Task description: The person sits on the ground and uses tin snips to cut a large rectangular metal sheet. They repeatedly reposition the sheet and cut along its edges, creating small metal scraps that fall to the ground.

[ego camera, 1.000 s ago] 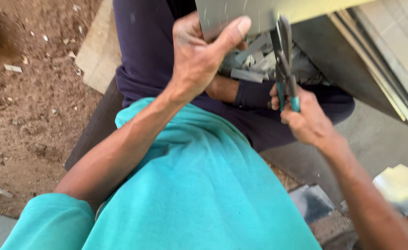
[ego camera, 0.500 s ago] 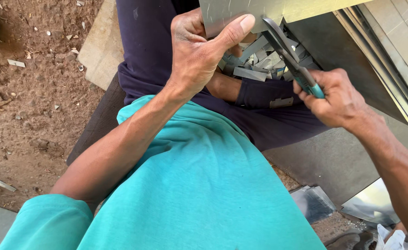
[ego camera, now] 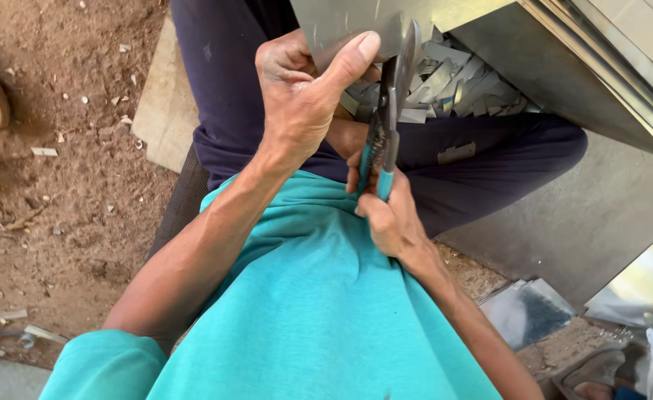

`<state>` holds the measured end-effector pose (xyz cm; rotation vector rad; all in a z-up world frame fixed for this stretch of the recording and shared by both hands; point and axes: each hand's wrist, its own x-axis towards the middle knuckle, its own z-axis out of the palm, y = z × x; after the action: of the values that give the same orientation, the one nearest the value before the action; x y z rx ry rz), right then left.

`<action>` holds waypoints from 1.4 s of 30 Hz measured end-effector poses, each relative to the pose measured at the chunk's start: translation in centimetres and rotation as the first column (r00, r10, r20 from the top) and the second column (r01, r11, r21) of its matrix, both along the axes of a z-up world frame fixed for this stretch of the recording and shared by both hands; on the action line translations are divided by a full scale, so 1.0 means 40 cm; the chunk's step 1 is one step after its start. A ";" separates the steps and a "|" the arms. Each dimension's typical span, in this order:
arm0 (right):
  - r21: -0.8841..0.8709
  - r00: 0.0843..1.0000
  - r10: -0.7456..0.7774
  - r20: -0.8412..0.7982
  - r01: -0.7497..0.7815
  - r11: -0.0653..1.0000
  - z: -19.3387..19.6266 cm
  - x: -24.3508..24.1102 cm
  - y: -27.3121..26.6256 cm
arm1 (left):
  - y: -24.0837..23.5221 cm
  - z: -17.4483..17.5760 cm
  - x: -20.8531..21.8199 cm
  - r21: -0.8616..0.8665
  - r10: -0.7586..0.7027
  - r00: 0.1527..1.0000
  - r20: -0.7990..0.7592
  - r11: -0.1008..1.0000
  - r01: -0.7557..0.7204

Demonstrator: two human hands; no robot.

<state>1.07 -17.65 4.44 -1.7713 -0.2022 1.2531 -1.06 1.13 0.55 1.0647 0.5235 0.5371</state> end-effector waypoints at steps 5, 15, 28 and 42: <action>0.020 0.999 -0.039 0.029 0.038 0.999 -0.009 -0.017 0.022 | 0.004 -0.004 -0.002 -0.070 -0.021 1.000 0.016 0.997 0.022; -0.193 0.904 0.109 0.414 -0.029 0.981 -0.021 0.078 -0.012 | 0.085 0.022 -0.065 0.035 -0.088 0.996 -0.001 0.995 0.088; 0.006 0.947 0.305 0.105 -0.307 0.952 -0.036 0.039 -0.015 | 0.129 0.051 -0.083 0.049 -0.151 0.983 -0.105 0.986 0.157; -0.315 0.893 0.326 0.310 -0.227 0.922 0.018 0.020 -0.273 | 0.340 0.092 0.000 -0.159 0.037 0.997 0.067 0.987 -0.026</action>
<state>1.87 -28.55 5.16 -2.2699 -0.5335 1.1864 -1.05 14.73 4.25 0.8844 0.5136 0.5493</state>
